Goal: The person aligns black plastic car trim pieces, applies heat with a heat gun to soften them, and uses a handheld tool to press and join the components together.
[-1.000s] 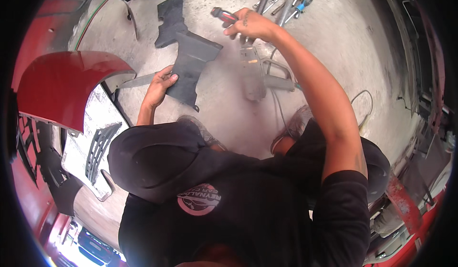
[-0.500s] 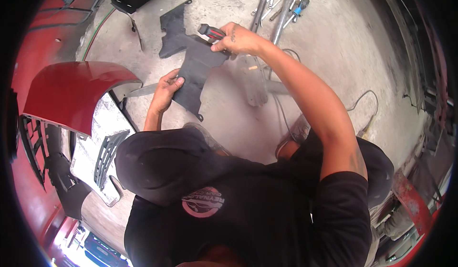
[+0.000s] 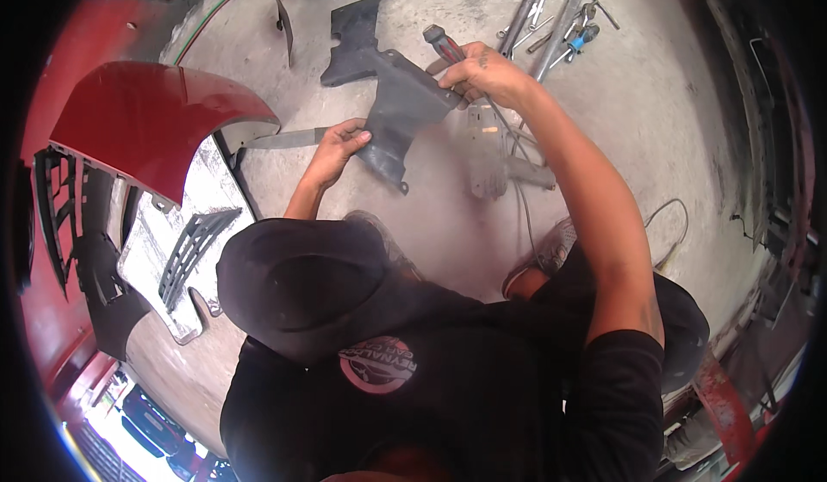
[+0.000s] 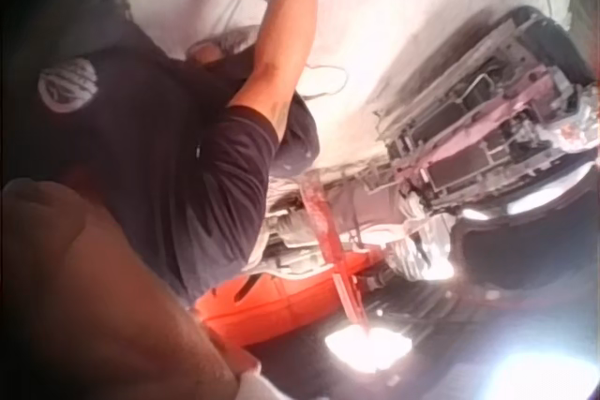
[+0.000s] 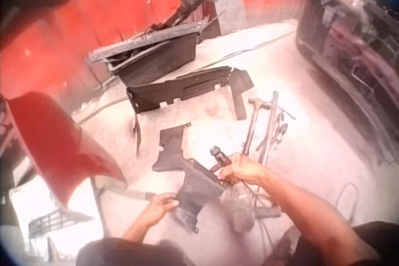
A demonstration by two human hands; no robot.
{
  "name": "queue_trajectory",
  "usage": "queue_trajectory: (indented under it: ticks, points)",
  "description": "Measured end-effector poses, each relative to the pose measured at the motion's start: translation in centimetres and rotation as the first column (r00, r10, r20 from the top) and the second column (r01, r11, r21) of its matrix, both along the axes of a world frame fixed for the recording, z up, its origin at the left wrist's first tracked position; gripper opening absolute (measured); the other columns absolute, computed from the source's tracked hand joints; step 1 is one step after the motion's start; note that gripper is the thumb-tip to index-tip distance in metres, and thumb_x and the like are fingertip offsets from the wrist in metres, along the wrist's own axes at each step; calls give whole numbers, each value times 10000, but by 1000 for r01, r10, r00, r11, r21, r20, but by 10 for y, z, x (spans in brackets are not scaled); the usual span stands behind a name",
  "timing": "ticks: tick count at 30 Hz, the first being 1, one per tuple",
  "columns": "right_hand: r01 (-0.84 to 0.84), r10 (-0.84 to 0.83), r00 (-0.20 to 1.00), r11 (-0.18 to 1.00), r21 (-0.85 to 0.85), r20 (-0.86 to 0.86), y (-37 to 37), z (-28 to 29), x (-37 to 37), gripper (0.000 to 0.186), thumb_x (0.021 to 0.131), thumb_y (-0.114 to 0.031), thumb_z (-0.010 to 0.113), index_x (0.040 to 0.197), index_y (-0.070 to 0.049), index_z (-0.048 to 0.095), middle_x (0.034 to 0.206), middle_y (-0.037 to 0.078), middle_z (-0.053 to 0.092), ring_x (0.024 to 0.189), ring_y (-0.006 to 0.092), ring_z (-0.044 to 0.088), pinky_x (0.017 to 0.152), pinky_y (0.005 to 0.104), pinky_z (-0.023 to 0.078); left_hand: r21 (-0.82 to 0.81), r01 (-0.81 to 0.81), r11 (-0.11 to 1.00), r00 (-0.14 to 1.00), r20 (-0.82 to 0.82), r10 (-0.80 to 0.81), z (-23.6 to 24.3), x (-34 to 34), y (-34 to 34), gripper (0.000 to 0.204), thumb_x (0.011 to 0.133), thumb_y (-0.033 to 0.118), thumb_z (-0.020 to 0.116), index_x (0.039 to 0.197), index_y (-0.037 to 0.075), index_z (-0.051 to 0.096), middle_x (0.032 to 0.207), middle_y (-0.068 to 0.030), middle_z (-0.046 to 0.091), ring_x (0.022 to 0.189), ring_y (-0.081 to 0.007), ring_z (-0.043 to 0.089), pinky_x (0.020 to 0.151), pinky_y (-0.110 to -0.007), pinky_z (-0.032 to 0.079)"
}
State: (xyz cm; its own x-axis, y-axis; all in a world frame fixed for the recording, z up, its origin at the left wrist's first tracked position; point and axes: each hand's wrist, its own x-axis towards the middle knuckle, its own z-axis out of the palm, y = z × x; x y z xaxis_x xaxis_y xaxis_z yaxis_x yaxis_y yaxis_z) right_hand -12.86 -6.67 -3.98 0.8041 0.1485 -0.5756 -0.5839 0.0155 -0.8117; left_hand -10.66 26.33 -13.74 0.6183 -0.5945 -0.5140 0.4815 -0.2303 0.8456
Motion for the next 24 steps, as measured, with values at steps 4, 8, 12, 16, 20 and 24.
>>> queue_trajectory:
  ticks: [4,8,12,16,20,24]
  points:
    - [12,-13,1000,1000,-28,-20,-4,-12,-4,390,753,-148,737,1085,54,698,655,10,558,553,115,484,520,281,377,-64,-17,998,999,-32,15,-12,-10,-5,289,997,133,632,1236,-29,645,1070,-77,725,1000,-141,649,950,-280,467]
    - [-59,59,998,996,70,1,3,2,0,273,806,-158,752,994,10,647,865,92,661,672,191,646,605,329,535,-173,-102,980,986,-150,76,-7,-9,3,316,1017,164,605,1259,-38,621,1119,-84,707,1019,-152,646,963,-300,466]
    - [58,-63,990,997,41,126,23,15,4,347,799,-165,738,1076,37,690,791,64,645,617,145,586,558,297,485,-247,-187,951,948,-300,108,14,-10,-2,338,1027,182,588,1294,-26,591,1070,-74,695,938,-141,651,866,-299,505]
    - [81,-51,965,991,-104,257,23,16,9,410,837,-173,720,1204,4,683,861,50,678,732,132,640,569,285,509,-480,-80,873,905,-403,-138,18,0,3,407,1052,219,517,1405,18,494,952,-100,637,666,-130,578,582,-276,488]
    - [53,32,961,953,-300,274,19,-1,20,311,862,-240,756,1078,-18,722,801,28,666,694,108,617,542,273,488,-514,-209,832,846,-522,-110,28,-3,-4,522,1018,237,528,1484,54,380,992,-170,593,601,-143,542,471,-254,424]
    - [161,-29,935,923,-350,354,13,-12,20,256,868,-266,768,910,-19,713,708,11,618,617,91,558,534,274,435,-482,-252,839,861,-508,-33,49,-4,-14,462,1007,305,556,1381,40,489,1046,-198,618,679,-234,639,512,-315,533]
